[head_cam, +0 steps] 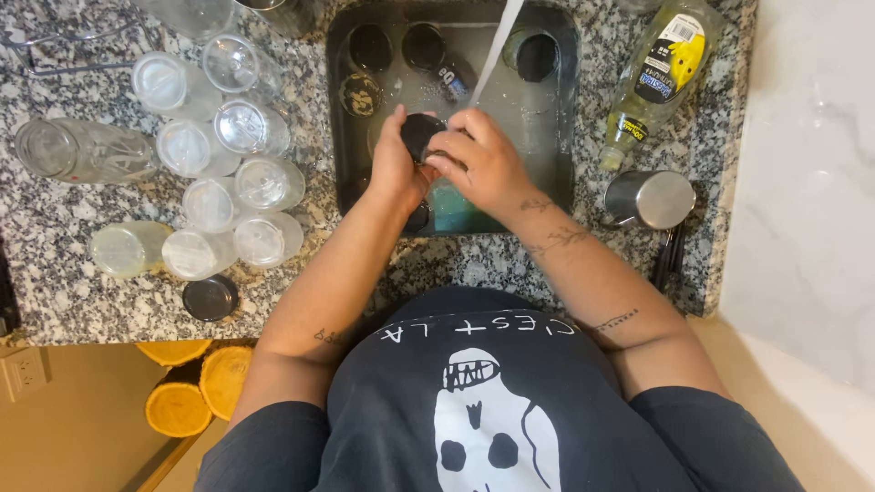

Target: The person scrubs the inside of small glass jars with a green sponge, rinses them under running water, and uses a yellow brush to clean the lids. The cleaned jars and lids are placed on the countertop next to other jars.

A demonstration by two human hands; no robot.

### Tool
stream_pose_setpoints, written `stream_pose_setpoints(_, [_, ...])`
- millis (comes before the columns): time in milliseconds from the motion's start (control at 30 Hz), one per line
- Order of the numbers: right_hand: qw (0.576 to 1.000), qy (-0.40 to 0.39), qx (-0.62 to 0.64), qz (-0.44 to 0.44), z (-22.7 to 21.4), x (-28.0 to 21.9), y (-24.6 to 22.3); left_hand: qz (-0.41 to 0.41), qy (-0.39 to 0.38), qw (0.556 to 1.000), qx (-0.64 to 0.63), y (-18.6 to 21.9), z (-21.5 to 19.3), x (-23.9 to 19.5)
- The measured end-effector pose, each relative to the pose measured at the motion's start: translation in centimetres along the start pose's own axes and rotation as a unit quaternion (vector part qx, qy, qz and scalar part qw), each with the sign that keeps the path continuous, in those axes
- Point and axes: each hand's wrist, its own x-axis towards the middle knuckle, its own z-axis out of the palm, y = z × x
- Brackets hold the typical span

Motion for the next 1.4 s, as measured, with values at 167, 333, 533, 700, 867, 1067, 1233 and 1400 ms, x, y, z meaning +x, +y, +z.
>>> stream_pose_setpoints(167, [0.999,-0.012,0.030,-0.015,-1.0,0.3,-0.3,-0.028,0.012,0.999,-0.010,0.8,1.6,-1.8])
stream_pose_setpoints(333, [0.999,-0.017,0.009,-0.051,-1.9,1.4,-2.4,-0.008,0.000,1.000,-0.009,0.2,1.3,-1.7])
stream_pose_setpoints(533, [0.995,-0.049,0.089,-0.005,-3.2,0.8,-1.1,-0.005,0.014,1.000,-0.007,-0.1,1.2,-2.6])
stream_pose_setpoints(700, [0.997,-0.054,0.058,0.002,-2.2,0.4,-1.3,0.056,0.029,0.997,0.039,-0.3,1.9,-2.6])
stream_pose_setpoints(867, [0.994,-0.071,0.078,0.004,-2.9,1.2,-0.8,0.073,0.063,0.993,0.062,1.0,2.5,-3.8])
stream_pose_setpoints(1067, [0.994,-0.075,0.080,0.019,-2.2,1.3,-1.4,0.098,0.076,0.990,0.072,-0.4,2.0,-2.6])
stream_pose_setpoints(1233, [0.993,-0.088,0.081,0.019,-3.4,1.5,-0.7,0.084,0.102,0.990,0.052,0.3,3.8,-4.5])
stream_pose_setpoints(1400, [0.990,-0.123,0.063,0.015,-3.7,2.2,-2.4,0.089,0.071,0.989,0.095,-0.5,1.9,-3.5])
